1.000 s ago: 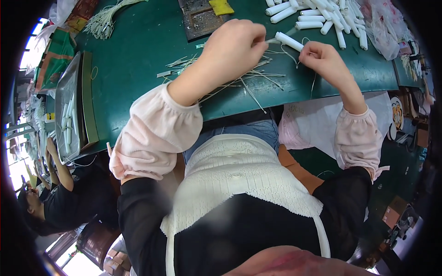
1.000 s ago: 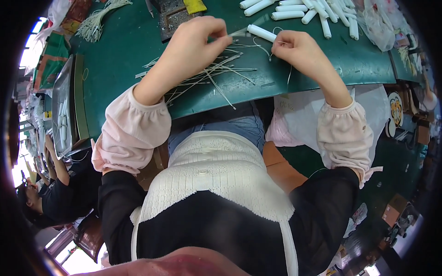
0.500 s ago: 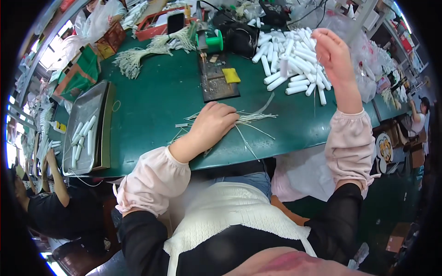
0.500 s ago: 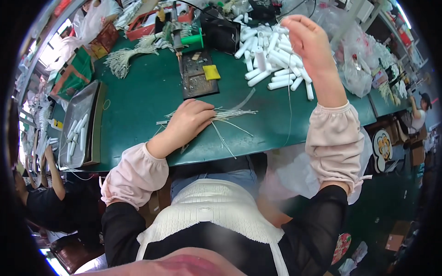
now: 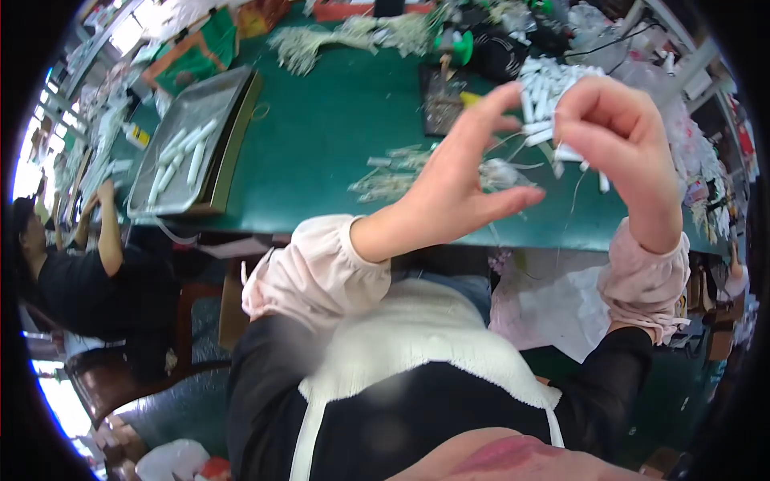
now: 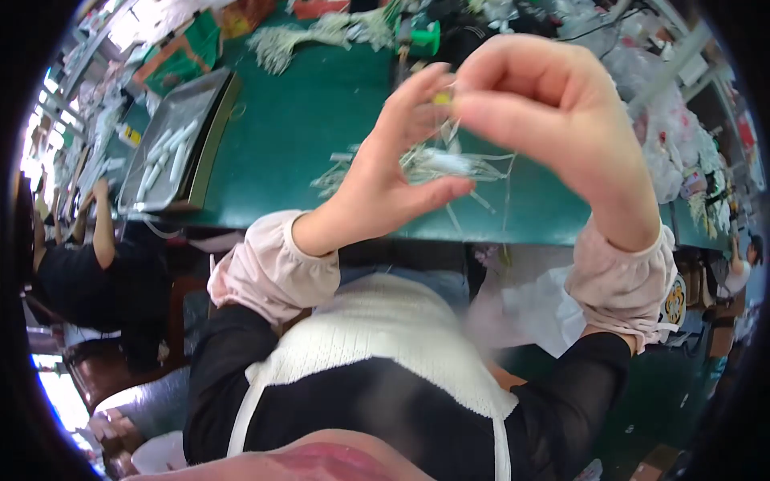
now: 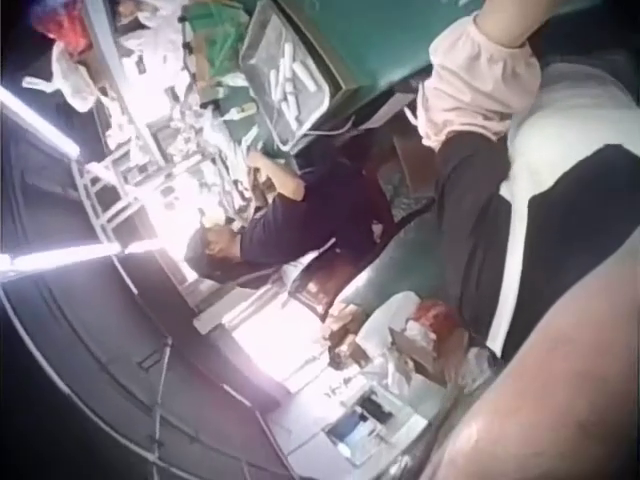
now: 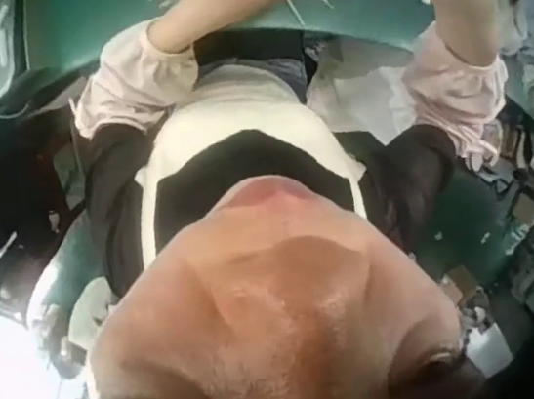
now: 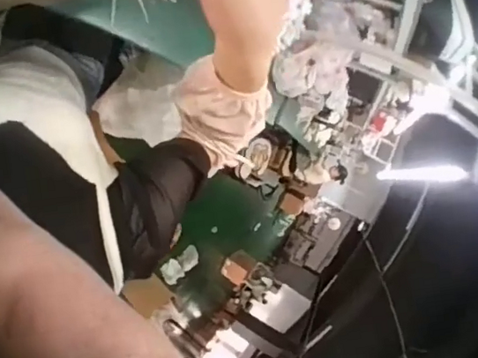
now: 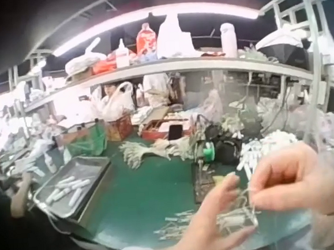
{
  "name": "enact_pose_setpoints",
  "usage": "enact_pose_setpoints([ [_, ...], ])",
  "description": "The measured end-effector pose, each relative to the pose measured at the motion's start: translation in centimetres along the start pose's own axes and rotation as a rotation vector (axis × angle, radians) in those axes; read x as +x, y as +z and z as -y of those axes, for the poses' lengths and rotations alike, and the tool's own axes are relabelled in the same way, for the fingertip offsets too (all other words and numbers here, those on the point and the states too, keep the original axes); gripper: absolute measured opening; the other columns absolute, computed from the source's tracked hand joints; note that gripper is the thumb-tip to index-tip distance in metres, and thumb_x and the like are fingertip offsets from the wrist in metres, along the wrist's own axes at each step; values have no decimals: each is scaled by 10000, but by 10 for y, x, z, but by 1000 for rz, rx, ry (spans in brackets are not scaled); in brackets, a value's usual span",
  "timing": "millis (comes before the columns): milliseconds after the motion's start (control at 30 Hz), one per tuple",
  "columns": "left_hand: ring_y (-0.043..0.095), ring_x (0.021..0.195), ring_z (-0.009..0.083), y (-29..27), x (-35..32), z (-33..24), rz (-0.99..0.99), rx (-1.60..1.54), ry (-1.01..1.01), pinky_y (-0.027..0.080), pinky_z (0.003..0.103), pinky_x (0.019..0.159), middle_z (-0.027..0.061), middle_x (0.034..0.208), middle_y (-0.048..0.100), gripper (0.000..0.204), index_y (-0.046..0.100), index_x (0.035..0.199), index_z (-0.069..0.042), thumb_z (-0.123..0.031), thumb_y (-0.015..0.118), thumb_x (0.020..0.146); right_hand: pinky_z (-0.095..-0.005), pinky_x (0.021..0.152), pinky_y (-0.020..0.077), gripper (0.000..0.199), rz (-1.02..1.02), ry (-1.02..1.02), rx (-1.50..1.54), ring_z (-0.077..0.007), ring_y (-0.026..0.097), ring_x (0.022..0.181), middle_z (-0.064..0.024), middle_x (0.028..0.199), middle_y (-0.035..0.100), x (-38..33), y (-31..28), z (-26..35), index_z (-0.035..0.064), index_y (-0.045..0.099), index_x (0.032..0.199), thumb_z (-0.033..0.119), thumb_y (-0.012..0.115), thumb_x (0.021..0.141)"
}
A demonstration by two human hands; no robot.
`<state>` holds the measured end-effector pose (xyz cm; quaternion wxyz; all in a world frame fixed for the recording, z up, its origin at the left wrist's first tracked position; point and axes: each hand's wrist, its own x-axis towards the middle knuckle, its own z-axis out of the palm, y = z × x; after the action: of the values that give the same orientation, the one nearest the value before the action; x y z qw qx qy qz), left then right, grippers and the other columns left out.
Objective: Assembling small components by threading wires through plastic housings and soldering them at a factory workbench.
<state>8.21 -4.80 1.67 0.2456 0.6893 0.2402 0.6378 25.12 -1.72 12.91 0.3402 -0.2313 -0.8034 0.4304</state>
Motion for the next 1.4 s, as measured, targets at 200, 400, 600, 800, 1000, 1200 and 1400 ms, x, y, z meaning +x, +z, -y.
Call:
enact_pose_setpoints([
  [200,496,543,73,-80,-66,-53,411,-64,-708,406,238,499,11,611,532,196,632,1052,-11,-118,492,967,-191,477,229,238,142,155,-299,-4,331,523,92,586,398,-18,34,-4,32,615,1030,42,668,798],
  [400,492,505,63,-194,-165,-98,247,390,-1211,388,216,488,-2,582,514,246,643,1051,-22,-132,435,981,-288,459,319,467,191,314,-587,-111,383,462,-38,513,411,-45,31,-87,57,551,1213,104,694,771],
  [600,532,488,134,-295,-312,-95,286,724,-1489,447,294,479,67,679,596,226,671,965,-66,-145,466,911,-289,466,331,513,227,344,-561,-92,395,483,-21,518,432,-35,40,-118,67,521,1280,81,671,790],
  [800,413,485,85,-340,-383,-75,-147,772,-1659,327,254,435,-15,567,459,258,652,993,-36,-232,487,963,-220,469,173,493,216,472,-460,-16,236,522,100,579,252,-35,26,-153,105,500,1333,67,608,853],
  [1000,562,1096,366,-337,-469,-34,117,1197,-1516,467,463,903,258,1227,547,669,466,1323,-66,-473,628,818,-212,466,209,465,106,463,-317,-11,266,529,99,590,285,-44,4,-156,98,518,1316,61,603,860],
  [1200,484,1172,400,-231,-522,68,370,671,-1541,381,427,1003,252,1255,523,746,527,1253,17,-578,575,806,-181,489,300,361,78,492,-95,-12,384,543,76,625,443,-42,14,-136,22,575,1183,24,614,824],
  [1400,584,1054,376,-253,-474,126,452,507,-1367,445,425,923,221,1153,608,638,593,1191,-15,-543,545,837,-201,530,425,125,141,442,101,-81,529,573,-24,682,581,-61,1,-129,-23,638,929,54,554,878],
])
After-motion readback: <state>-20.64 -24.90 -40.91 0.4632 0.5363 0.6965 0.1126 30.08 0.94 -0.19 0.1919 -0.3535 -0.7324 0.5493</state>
